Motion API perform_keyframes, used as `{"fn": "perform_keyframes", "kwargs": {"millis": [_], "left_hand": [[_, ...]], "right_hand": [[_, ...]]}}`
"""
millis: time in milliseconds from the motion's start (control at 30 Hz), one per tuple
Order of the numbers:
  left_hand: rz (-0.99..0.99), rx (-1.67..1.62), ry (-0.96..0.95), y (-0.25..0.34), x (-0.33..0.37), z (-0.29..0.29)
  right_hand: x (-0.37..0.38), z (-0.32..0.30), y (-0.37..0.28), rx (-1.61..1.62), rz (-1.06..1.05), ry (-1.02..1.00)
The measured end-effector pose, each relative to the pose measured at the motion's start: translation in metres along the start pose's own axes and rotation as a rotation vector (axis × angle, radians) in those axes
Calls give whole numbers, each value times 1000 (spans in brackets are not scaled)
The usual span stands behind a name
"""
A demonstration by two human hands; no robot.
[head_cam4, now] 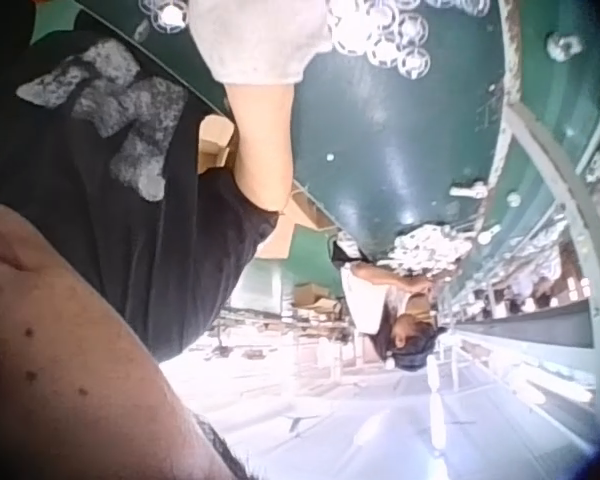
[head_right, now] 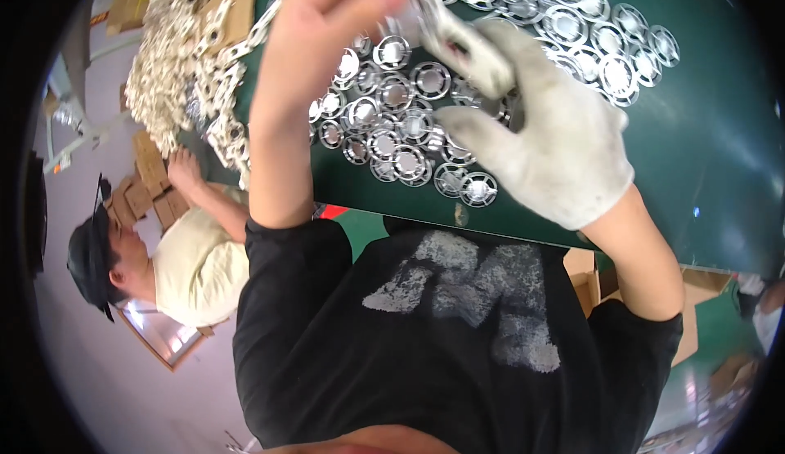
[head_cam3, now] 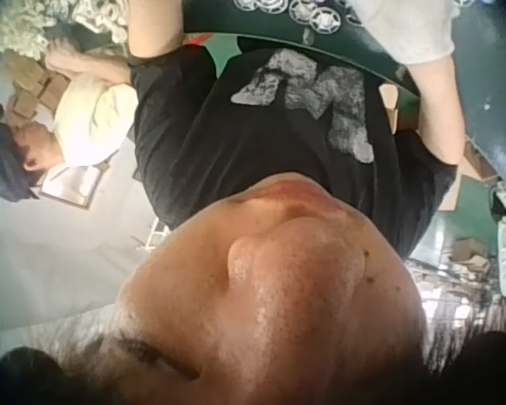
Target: The person assembles small electronic components by hand, fitting lenses into metal housing parts at a workbench.
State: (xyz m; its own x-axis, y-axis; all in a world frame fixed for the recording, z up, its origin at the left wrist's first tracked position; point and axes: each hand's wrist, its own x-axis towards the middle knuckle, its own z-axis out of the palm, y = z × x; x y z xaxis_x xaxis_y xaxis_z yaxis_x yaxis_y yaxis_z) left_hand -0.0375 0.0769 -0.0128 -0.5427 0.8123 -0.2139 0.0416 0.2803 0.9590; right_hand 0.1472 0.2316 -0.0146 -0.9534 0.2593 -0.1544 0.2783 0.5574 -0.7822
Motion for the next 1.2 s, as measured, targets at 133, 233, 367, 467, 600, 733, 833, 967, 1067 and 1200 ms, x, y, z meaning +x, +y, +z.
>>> {"fn": "perform_keyframes", "kwargs": {"millis": [133, 233, 367, 467, 600, 733, 833, 967, 1067, 1200], "left_hand": [[169, -119, 352, -1, 30, -79], [242, -265, 561, -1, 35, -95], [395, 1450, 643, -54, -8, -186], [-18, 1439, 444, -82, -51, -209], [-118, 1201, 391, -90, -62, -189], [-5, 1119, 533, -84, -66, -177], [-3, 1130, 716, -41, -71, -140], [326, 668, 412, -6, -61, -56], [491, 657, 187, 16, -58, 23], [533, 560, 347, 10, -55, 51]], "right_hand": [[5, 8, 4, 149, -100, 49], [8, 15, 13, 144, -184, 77], [9, 14, 10, 118, -208, 62], [8, 13, 8, 82, -239, 75], [7, 11, 12, 64, -274, 97], [7, 8, 11, 75, -263, 72], [9, 9, 12, 51, -312, 128], [23, 11, 26, -175, -727, 358], [24, 9, 13, -322, -782, 391], [14, 4, 25, -260, -506, 282]]}}
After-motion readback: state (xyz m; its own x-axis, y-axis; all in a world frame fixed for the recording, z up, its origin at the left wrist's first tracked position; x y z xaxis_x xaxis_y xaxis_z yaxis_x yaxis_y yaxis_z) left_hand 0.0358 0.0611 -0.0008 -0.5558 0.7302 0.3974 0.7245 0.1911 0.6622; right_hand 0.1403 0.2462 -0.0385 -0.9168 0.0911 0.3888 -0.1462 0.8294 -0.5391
